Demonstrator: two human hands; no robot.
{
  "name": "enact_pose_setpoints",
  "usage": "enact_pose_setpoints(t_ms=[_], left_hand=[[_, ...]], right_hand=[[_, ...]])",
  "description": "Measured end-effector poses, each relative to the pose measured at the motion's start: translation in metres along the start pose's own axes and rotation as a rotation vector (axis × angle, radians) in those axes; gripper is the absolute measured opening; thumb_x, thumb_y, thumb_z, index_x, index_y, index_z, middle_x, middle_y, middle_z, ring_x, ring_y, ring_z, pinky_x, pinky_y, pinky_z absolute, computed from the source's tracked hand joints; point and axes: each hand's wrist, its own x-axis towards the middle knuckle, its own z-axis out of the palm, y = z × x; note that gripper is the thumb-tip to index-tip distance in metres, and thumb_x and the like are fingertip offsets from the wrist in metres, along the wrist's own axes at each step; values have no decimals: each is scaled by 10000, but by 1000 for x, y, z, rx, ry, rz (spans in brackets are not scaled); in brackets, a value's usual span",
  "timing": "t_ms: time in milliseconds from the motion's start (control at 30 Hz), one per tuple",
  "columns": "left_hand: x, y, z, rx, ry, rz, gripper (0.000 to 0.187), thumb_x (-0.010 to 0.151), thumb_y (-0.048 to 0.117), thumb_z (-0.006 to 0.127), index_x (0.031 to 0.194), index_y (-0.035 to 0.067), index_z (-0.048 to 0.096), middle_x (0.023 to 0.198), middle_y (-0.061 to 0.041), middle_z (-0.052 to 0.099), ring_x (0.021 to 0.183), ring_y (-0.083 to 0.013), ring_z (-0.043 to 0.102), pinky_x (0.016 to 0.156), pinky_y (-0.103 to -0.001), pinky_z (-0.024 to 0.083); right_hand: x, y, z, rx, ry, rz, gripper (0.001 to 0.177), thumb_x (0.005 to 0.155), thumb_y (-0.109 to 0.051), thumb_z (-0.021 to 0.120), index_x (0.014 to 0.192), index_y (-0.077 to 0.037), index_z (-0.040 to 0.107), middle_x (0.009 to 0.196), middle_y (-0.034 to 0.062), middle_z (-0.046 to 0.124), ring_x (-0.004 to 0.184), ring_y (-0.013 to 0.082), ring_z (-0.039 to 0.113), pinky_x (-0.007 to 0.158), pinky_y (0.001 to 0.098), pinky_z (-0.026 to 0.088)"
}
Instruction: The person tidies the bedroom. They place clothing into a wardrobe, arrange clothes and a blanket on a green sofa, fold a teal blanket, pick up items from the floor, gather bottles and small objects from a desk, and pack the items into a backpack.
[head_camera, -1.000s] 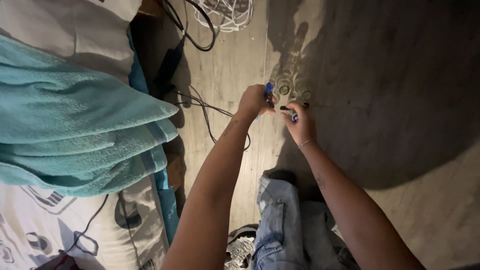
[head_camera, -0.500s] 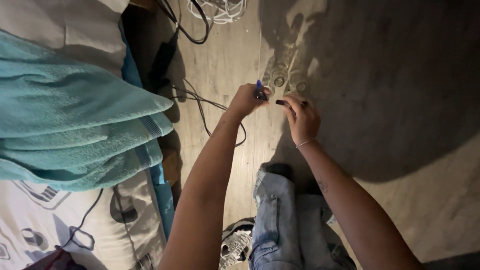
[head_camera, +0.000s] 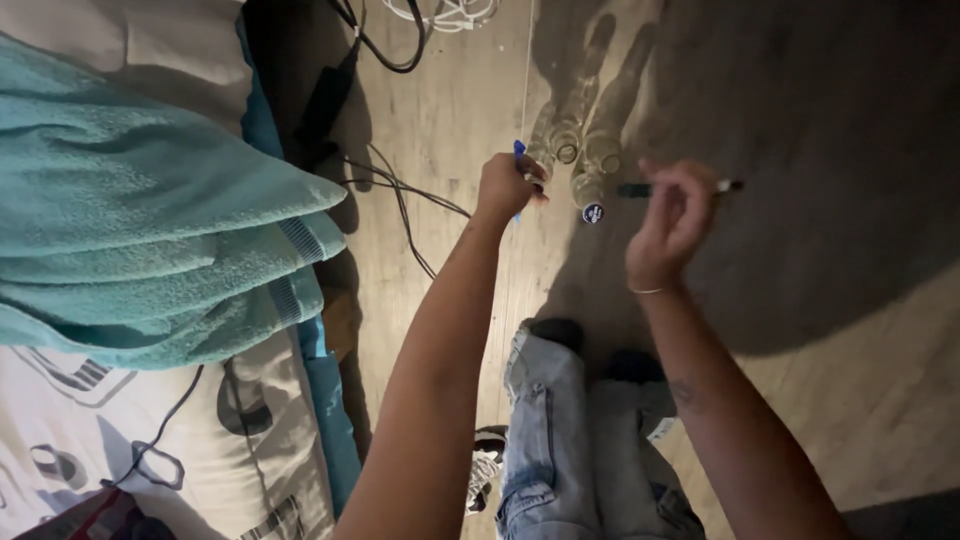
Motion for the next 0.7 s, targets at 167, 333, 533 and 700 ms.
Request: enact_pose_setpoints(t_ms=[167, 333, 533, 700], left_hand=[[2, 4, -6, -76, -55, -31, 321, 567, 21, 938, 847, 8, 780, 767, -125, 783, 712, -175, 790, 628, -304, 603], [16, -23, -10, 12, -84, 171, 343, 570, 113, 942, 866, 37, 787, 739, -117, 768, 656, -160, 753, 611, -304, 583], [21, -16, -13, 74, -77, 92, 316, 588, 167, 850, 883, 58, 815, 696, -121, 746, 634, -178, 727, 610, -331, 572], [20, -17, -9, 45, -34, 59, 323, 586, 222, 863, 853, 55, 790, 703, -135, 742, 646, -218, 746, 636, -342, 590]], right_hand=[[36, -31, 15, -425, -233, 246, 170, 1027, -136, 651, 1181, -83, 699, 1141, 120, 595, 823, 199, 628, 729, 300, 567], [0, 32, 53, -757, -664, 99, 162, 952, -271, 731, 1065, -167, 784, 1171, 231, 614, 953, 392, 691, 796, 464, 564], [10, 5, 91, -893, -790, 362, 242, 969, -212, 605, 1143, -150, 762, 1245, 232, 564, 962, 448, 667, 817, 541, 536], [-9, 28, 77, -890, -813, 221, 252, 909, -137, 636, 1121, -178, 767, 1242, 203, 572, 917, 421, 676, 762, 527, 539]])
